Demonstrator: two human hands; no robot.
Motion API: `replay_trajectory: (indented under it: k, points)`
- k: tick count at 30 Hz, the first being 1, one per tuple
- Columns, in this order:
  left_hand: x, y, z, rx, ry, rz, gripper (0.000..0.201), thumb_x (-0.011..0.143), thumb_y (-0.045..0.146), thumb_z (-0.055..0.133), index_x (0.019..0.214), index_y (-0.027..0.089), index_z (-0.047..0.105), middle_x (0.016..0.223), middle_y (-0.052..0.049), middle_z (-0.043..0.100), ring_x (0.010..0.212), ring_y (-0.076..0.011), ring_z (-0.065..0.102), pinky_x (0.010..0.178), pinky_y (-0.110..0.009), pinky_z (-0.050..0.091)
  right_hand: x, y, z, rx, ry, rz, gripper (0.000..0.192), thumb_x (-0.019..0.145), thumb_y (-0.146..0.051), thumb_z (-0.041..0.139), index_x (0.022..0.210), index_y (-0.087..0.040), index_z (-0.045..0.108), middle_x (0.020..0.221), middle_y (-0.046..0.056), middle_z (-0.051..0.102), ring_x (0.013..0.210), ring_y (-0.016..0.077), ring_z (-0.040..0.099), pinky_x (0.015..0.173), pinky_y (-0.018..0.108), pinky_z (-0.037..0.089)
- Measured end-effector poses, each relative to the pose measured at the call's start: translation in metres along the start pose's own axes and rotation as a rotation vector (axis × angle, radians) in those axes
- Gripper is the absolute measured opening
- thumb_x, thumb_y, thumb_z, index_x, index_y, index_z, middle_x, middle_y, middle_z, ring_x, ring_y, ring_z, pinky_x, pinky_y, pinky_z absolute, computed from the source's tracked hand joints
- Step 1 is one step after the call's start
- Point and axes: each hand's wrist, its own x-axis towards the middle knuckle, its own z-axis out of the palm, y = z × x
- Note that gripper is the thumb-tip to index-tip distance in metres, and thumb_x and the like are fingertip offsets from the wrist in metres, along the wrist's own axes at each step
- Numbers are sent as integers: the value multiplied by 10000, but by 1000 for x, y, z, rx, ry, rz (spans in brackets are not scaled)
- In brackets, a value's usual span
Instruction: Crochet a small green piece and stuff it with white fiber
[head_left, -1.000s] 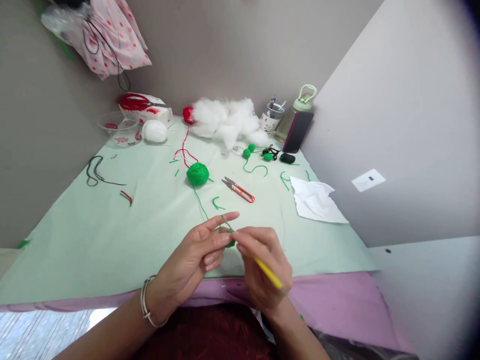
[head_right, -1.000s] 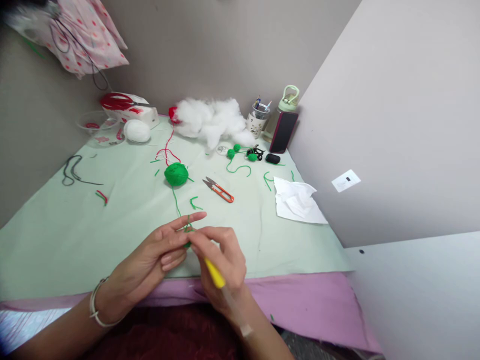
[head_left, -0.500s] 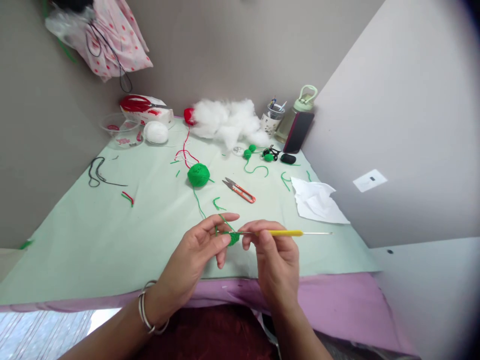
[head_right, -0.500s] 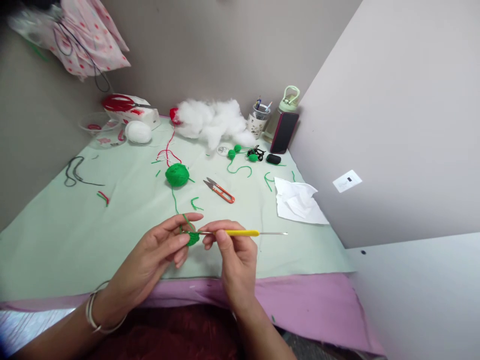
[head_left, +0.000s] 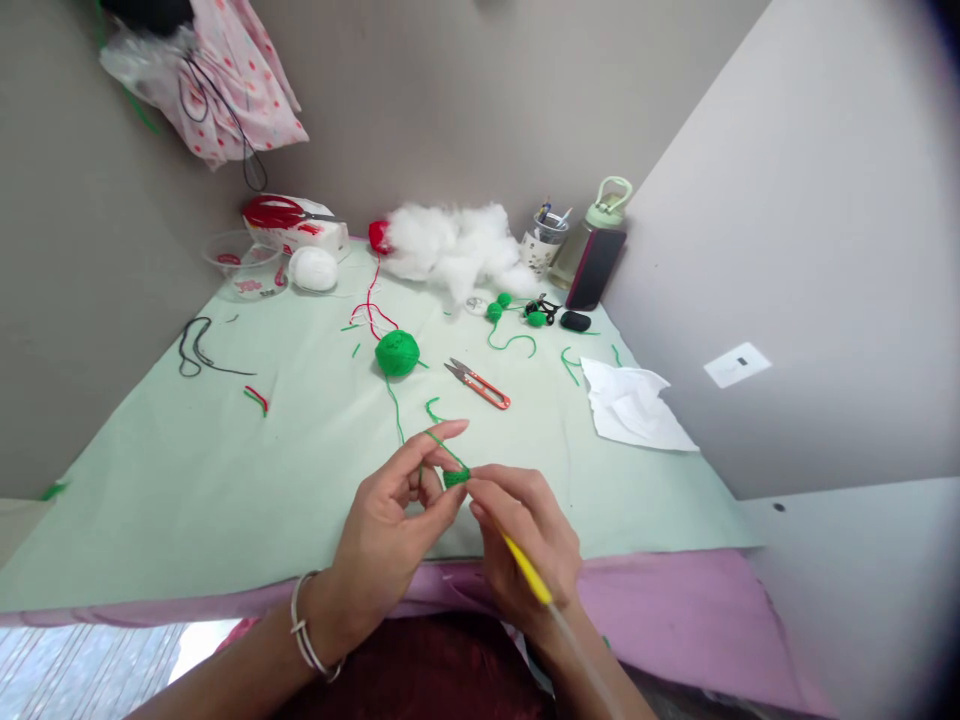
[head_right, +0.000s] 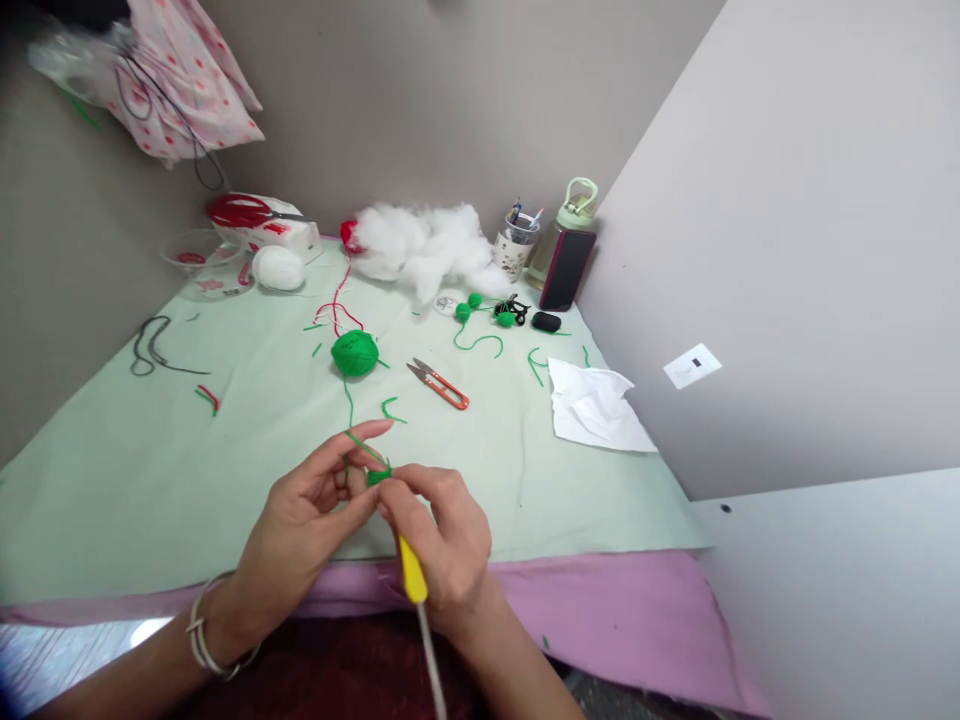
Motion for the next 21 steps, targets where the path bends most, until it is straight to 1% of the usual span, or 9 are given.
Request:
replay_trajectory:
  k: [3,5,8,10,11,13,16,19,21]
  points:
    - [3,1,-2,-254,-140,-229,614,804,280,899,1380,240,692,846,39,612,496,-28,350,456,-187,302,-3,2,2,-64,23,-28,409,971,-42,626,1303,-263,720,1164,118,741,1052,235,731,808,346,633]
    - [7,2,-6,-399,-223,-348,563,821,276,888,1346,186,708,752,66,558,462,-2,239,430,-168,209,-1,2,1,55,64,57,368,987,-50,600,1251,-266,739,1083,91,750,979,218,732,779,343,625]
    - [10,4,-10,-479,-233,-361,421,853,217,856,1259,161,759,719,77,512,472,12,188,440,-153,180,7,2,-2,358,178,317,276,1038,-98,533,1104,-250,755,874,38,723,763,176,685,681,330,585]
    - [10,5,-10,-459,-223,-328,415,852,206,857,1258,199,770,792,58,554,478,18,211,438,-158,174,13,3,-2,512,200,423,238,1054,-152,543,1033,-240,763,849,33,715,707,162,656,646,322,567]
    - [10,5,-10,-438,-231,-319,425,845,208,863,1261,221,772,834,46,578,480,19,227,435,-162,173,15,3,-1,554,187,438,218,1052,-176,564,1015,-236,770,873,40,728,718,164,661,646,322,570]
    - [8,5,-7,-394,-243,-298,436,837,225,873,1261,246,776,868,34,601,487,10,255,430,-170,185,17,3,1,567,148,430,188,1039,-199,601,1002,-230,782,910,54,756,757,175,683,655,325,587]
    - [6,3,-3,-322,-204,-243,453,830,254,884,1269,250,774,855,31,610,502,-12,302,432,-180,230,15,1,4,445,129,393,204,1025,-147,604,1028,-240,785,882,43,759,763,174,697,652,313,597]
    - [5,2,-1,-316,-143,-221,524,805,267,912,1304,241,756,802,45,595,505,-20,314,438,-178,240,9,-1,4,196,98,195,297,991,-80,629,1159,-264,789,984,68,758,865,192,727,700,325,620]
    - [6,2,-2,-375,-164,-286,509,816,275,904,1299,209,758,702,72,523,490,-21,266,439,-173,224,7,-1,2,95,83,84,351,978,-64,639,1219,-276,781,1066,93,758,931,212,737,724,342,632]
